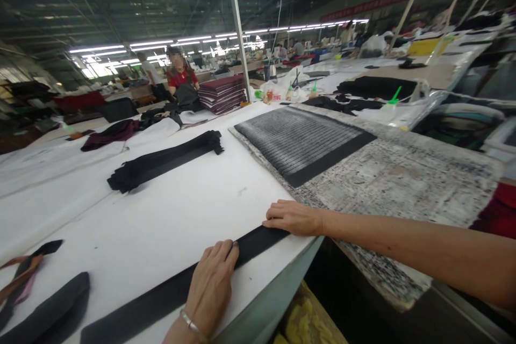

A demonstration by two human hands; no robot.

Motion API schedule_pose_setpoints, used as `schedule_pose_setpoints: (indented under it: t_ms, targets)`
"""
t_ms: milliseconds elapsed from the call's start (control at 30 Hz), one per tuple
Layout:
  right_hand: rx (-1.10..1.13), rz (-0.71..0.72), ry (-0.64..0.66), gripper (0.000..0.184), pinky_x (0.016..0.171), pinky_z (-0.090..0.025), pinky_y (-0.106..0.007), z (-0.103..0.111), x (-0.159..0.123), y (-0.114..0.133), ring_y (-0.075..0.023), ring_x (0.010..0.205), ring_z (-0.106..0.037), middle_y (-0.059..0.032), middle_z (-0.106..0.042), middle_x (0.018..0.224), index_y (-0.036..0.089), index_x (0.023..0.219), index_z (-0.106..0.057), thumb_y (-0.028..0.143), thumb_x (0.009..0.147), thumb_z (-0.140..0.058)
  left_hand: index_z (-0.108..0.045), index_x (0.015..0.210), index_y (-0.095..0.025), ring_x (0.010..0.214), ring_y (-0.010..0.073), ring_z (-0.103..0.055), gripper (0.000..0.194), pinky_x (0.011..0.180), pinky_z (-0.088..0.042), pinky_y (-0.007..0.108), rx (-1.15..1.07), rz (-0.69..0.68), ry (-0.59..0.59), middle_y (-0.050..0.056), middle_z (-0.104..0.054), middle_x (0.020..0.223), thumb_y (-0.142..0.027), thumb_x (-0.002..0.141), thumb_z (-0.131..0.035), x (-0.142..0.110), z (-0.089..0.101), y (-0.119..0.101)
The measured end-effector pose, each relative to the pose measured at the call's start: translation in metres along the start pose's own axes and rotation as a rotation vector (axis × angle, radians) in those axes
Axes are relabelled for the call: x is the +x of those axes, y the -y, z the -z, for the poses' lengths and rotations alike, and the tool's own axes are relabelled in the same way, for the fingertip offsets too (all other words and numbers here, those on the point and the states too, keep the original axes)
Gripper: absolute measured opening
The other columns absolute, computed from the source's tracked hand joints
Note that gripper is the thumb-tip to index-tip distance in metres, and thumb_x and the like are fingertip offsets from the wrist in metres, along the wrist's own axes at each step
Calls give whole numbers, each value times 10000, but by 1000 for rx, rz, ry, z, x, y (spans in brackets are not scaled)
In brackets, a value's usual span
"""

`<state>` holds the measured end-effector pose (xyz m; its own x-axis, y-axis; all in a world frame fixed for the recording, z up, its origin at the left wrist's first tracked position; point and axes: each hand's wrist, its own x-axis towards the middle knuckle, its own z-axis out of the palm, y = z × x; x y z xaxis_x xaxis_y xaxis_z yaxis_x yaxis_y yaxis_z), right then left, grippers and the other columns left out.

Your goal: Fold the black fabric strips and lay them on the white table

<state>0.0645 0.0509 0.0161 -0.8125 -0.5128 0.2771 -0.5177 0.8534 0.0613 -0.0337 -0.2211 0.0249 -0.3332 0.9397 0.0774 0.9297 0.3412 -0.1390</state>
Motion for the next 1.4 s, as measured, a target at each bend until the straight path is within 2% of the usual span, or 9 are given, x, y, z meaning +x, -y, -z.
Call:
schedule_pose_setpoints:
  t_ms: [167,400,567,767,900,1033,1200,1333,1400]
  targets:
    - [63,-59,17,290,793,-401,-312,-1,-3,3,-176,873,-507,-76,-606,995,162,1165,-580,176,958,-376,-377,1384,-192,918,215,-510,653,816,-439,383,11,-14,8,64,-591,1040,66,790,-301,10,2,-9]
    - [155,-180,32,421,943,-325,-382,2,-9,8,-185,1065,-491,-71,-570,1156,239,1231,-553,56,877,-418,-394,1374,-184,968,216,-494,609,870,-429,382,10,26,-63,74,-570,1091,37,809,-341,4,-4,-17]
    - [184,-253,20,570,935,-328,-380,17,3,17,-193,1082,-479,-88,-565,1172,231,1356,-422,20,826,-412,-411,1356,-203,962,220,-501,572,839,-443,384,56,36,-104,75,-571,1088,15,831,-345,2,-4,-20]
    - [96,-232,86,361,913,-314,-397,22,10,24,-197,1011,-500,-63,-619,1057,217,1149,-591,68,851,-452,-414,1356,-188,945,217,-520,578,848,-465,393,35,30,-120,76,-583,1069,17,817,-370,1,-4,-19]
    - [73,-237,100,380,930,-313,-397,20,9,24,-193,1007,-502,-57,-618,1047,221,1143,-594,45,834,-462,-426,1340,-98,974,219,-541,552,879,-483,397,12,60,-131,107,-602,1081,35,808,-361,-4,-8,-20]
    - [43,-168,91,466,966,-307,-431,10,7,20,-207,1024,-512,-54,-623,1047,237,1196,-565,9,805,-456,-472,1304,-62,1119,211,-531,507,1000,-444,351,-33,154,-147,135,-586,1221,20,811,-387,-19,-12,-14]
    - [18,-131,32,582,1067,-198,-511,-3,-1,17,-228,1148,-491,-45,-643,1106,228,1257,-525,-58,773,-376,-520,1285,-114,1213,213,-511,404,1037,-438,363,36,283,-139,106,-567,1309,-134,891,-431,-63,-13,12]
    - [88,-238,31,578,1115,-139,-541,0,-9,27,-226,1261,-422,-52,-613,1207,217,1295,-493,-41,798,-353,-492,1312,-146,1222,218,-514,419,997,-478,413,119,235,-257,77,-532,1351,-288,923,-423,-91,-22,29]
    - [201,-358,35,548,1115,-181,-539,5,-11,28,-224,1297,-385,-52,-606,1226,223,1305,-479,1,814,-381,-489,1316,-148,1236,235,-502,444,989,-479,434,125,189,-312,82,-501,1376,-326,913,-430,-93,-27,34]
